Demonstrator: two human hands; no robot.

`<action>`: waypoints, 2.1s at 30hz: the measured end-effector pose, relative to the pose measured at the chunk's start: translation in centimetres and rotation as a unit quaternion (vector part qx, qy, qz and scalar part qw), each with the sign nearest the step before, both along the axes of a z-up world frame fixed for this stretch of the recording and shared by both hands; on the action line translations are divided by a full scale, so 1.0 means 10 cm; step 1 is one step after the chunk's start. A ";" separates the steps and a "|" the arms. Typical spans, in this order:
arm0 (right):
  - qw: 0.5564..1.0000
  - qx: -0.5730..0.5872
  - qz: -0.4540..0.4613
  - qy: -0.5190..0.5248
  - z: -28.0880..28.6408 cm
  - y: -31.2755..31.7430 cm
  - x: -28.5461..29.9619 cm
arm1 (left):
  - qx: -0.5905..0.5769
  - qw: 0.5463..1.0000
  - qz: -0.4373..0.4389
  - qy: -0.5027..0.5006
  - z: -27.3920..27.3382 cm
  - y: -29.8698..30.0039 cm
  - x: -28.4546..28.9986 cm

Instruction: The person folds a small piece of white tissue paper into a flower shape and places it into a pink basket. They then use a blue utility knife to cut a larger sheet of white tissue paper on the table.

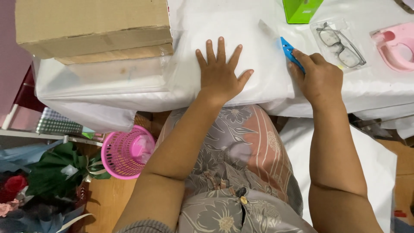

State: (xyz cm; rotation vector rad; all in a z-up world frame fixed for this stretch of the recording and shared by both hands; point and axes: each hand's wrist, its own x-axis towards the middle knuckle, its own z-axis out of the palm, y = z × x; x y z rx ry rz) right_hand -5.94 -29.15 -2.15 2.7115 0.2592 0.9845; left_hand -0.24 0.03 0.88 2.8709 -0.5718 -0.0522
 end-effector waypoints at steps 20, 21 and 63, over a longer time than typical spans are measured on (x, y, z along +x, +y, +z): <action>0.999 0.024 0.020 0.019 0.04 -0.10 0.19 | 0.028 0.997 0.002 0.075 0.20 0.00 -0.02; 0.999 0.033 0.020 0.028 0.03 -0.09 0.24 | 0.030 0.997 0.000 0.073 0.20 0.00 -0.02; 1.000 0.020 0.002 0.016 0.02 -0.12 0.67 | 0.044 0.994 0.002 0.099 0.29 0.00 -0.03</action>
